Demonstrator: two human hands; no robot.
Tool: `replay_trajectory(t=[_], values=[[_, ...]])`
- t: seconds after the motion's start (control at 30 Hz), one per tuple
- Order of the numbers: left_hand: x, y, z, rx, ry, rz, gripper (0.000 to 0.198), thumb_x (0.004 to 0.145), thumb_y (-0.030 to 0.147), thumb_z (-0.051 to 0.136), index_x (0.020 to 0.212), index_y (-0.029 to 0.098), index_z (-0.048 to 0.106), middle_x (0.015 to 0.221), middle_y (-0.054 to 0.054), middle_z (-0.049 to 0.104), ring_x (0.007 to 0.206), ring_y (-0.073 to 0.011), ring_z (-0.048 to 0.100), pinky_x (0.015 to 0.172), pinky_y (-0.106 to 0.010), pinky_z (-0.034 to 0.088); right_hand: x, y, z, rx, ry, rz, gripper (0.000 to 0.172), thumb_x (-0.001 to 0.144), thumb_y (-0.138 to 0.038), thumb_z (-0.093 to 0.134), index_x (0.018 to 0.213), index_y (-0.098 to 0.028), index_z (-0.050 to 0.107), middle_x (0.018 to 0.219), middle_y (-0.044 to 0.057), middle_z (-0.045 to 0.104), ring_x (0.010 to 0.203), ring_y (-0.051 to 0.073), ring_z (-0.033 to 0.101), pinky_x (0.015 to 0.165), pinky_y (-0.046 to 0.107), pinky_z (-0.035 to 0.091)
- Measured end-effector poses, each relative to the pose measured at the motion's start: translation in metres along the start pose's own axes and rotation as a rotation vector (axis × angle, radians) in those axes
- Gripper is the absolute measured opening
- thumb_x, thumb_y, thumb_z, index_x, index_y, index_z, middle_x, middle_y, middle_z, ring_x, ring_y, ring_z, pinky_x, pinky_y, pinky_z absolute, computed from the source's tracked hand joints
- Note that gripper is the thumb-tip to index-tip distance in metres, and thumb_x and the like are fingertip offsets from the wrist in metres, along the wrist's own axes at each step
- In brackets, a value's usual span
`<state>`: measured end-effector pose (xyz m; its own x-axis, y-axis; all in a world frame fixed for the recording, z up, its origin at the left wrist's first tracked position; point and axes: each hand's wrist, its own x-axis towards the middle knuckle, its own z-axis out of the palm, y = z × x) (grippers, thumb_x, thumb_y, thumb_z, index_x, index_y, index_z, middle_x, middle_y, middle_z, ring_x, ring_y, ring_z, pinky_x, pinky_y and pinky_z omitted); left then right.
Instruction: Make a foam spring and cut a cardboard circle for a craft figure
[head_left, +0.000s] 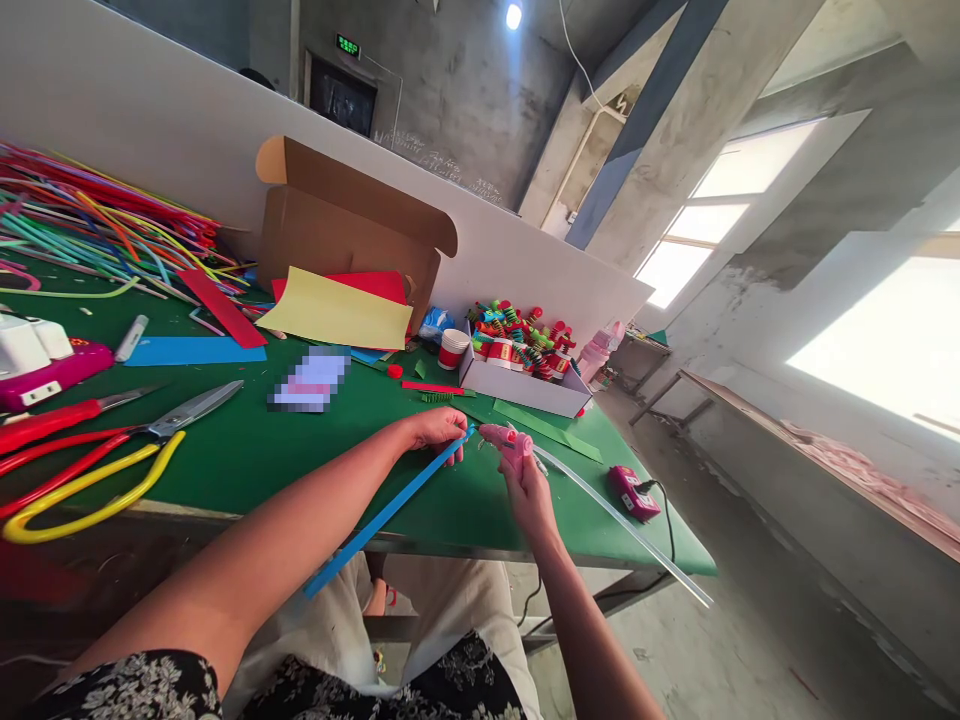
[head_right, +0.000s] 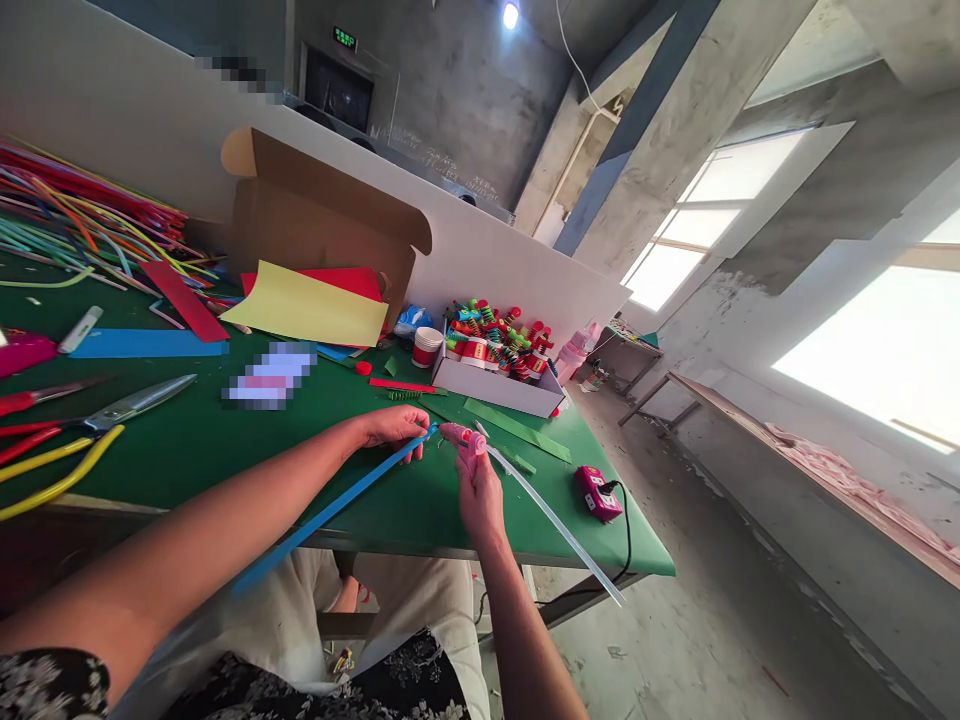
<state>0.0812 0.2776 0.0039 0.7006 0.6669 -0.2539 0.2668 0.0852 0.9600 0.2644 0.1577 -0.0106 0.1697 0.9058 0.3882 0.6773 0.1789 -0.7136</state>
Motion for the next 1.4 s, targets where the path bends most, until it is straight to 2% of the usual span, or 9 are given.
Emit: replay_trajectory(t=[0.2, 0.5, 0.73, 1.2, 1.3, 1.4], values=[[0.0028, -0.0030, -0.0012, 0.006, -0.010, 0.016, 0.011, 0.084, 0.011, 0.045, 0.079, 0.020, 0.042, 0.056, 0.001, 0.067, 0.053, -0.0166, 0.067, 0.056, -0.028, 0.054, 0.0004, 0.0003, -0.0004, 0.003, -0.004, -0.010, 0.039, 0.087, -0.044, 0.048, 0.116, -0.021, 0.061, 0.095, 0.008, 0.073, 0.077, 0.023, 0.066, 0.070, 0.034, 0.050], [0.0035, -0.0039, -0.0017, -0.014, -0.021, 0.023, 0.011, 0.086, 0.012, 0.045, 0.079, 0.019, 0.042, 0.055, 0.002, 0.066, 0.048, -0.0145, 0.065, 0.048, -0.021, 0.046, 0.0023, -0.0041, -0.0031, -0.010, -0.022, -0.007, 0.038, 0.087, -0.046, 0.047, 0.111, -0.020, 0.062, 0.090, 0.009, 0.072, 0.075, 0.024, 0.064, 0.067, 0.035, 0.049], [0.0036, -0.0045, -0.0024, -0.022, -0.026, 0.031, 0.011, 0.085, 0.018, 0.051, 0.079, 0.020, 0.042, 0.056, 0.001, 0.066, 0.050, -0.0154, 0.065, 0.049, -0.023, 0.048, 0.0032, -0.0042, -0.0040, -0.006, -0.001, -0.031, 0.034, 0.087, -0.045, 0.048, 0.109, -0.022, 0.062, 0.087, 0.007, 0.072, 0.073, 0.023, 0.063, 0.066, 0.034, 0.048], [0.0043, -0.0047, -0.0015, -0.015, -0.019, 0.024, 0.011, 0.086, 0.014, 0.048, 0.079, 0.020, 0.042, 0.055, 0.002, 0.066, 0.047, -0.0143, 0.064, 0.045, -0.020, 0.044, 0.0044, -0.0076, -0.0043, -0.006, -0.024, -0.003, 0.034, 0.085, -0.047, 0.048, 0.101, -0.020, 0.064, 0.088, 0.008, 0.071, 0.075, 0.023, 0.062, 0.068, 0.034, 0.048], [0.0046, -0.0049, -0.0018, -0.023, -0.022, 0.025, 0.012, 0.086, 0.015, 0.049, 0.078, 0.020, 0.042, 0.056, 0.002, 0.066, 0.047, -0.0141, 0.063, 0.046, -0.020, 0.045, 0.0041, -0.0061, -0.0053, 0.007, -0.016, 0.023, 0.033, 0.084, -0.049, 0.050, 0.094, -0.020, 0.064, 0.080, 0.006, 0.069, 0.068, 0.021, 0.060, 0.062, 0.032, 0.047], [0.0046, -0.0054, -0.0024, -0.032, -0.022, 0.027, 0.011, 0.087, 0.017, 0.049, 0.079, 0.020, 0.042, 0.056, 0.001, 0.066, 0.047, -0.0141, 0.063, 0.047, -0.021, 0.045, 0.0051, -0.0003, -0.0055, 0.077, -0.009, 0.108, 0.037, 0.081, -0.056, 0.053, 0.081, -0.020, 0.061, 0.063, 0.002, 0.062, 0.051, 0.015, 0.049, 0.050, 0.029, 0.041]])
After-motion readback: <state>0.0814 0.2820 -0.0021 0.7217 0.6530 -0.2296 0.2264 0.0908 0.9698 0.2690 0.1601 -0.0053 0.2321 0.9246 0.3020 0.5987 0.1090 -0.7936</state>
